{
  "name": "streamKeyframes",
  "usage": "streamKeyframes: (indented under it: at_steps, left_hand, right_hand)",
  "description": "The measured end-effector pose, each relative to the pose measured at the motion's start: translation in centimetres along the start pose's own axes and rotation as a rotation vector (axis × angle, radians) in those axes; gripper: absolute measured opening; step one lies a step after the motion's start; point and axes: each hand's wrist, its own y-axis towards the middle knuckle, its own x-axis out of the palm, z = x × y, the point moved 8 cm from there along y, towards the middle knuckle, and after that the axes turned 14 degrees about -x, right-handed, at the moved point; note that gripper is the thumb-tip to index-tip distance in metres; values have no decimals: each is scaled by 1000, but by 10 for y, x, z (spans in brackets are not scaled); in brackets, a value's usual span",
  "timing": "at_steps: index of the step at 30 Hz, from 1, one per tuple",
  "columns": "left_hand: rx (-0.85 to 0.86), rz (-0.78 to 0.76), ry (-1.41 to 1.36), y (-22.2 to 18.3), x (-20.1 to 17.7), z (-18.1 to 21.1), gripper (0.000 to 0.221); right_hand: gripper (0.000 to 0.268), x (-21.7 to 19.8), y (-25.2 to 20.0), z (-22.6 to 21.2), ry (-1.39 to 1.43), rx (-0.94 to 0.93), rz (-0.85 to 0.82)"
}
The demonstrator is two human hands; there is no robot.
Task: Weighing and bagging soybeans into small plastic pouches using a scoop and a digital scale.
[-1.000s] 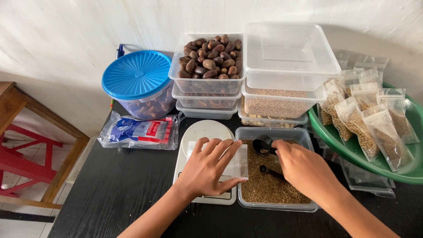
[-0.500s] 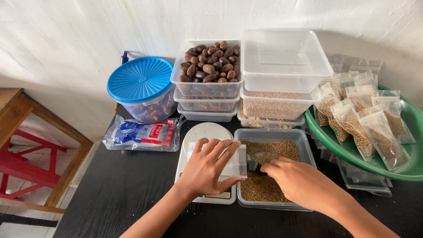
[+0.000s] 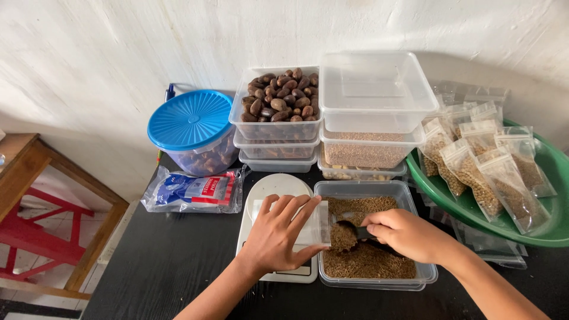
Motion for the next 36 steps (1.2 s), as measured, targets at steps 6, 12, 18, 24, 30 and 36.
streamKeyframes:
  at_steps: [6, 12, 18, 24, 30, 36]
  left_hand:
    - [11, 0, 23, 1, 6, 1, 63]
    - [-61, -51, -44, 21, 5, 14, 66]
    - [-65, -106, 55, 61, 22, 35, 76]
    - [-112, -125, -10, 61, 41, 36, 83]
    - [-139, -123, -50, 61, 42, 33, 82]
    - [-145, -119, -37, 60, 46, 20, 83]
  right_hand:
    - [34, -30, -11, -1, -54, -92, 149]
    - [37, -51, -22, 8, 77, -111, 271]
    - [37, -80, -39, 16, -57, -76, 460]
    - [41, -86, -54, -2, -152, 45, 429]
    - [39, -80, -45, 0, -154, 14, 435]
    - [36, -73, -41, -1, -160, -20, 426]
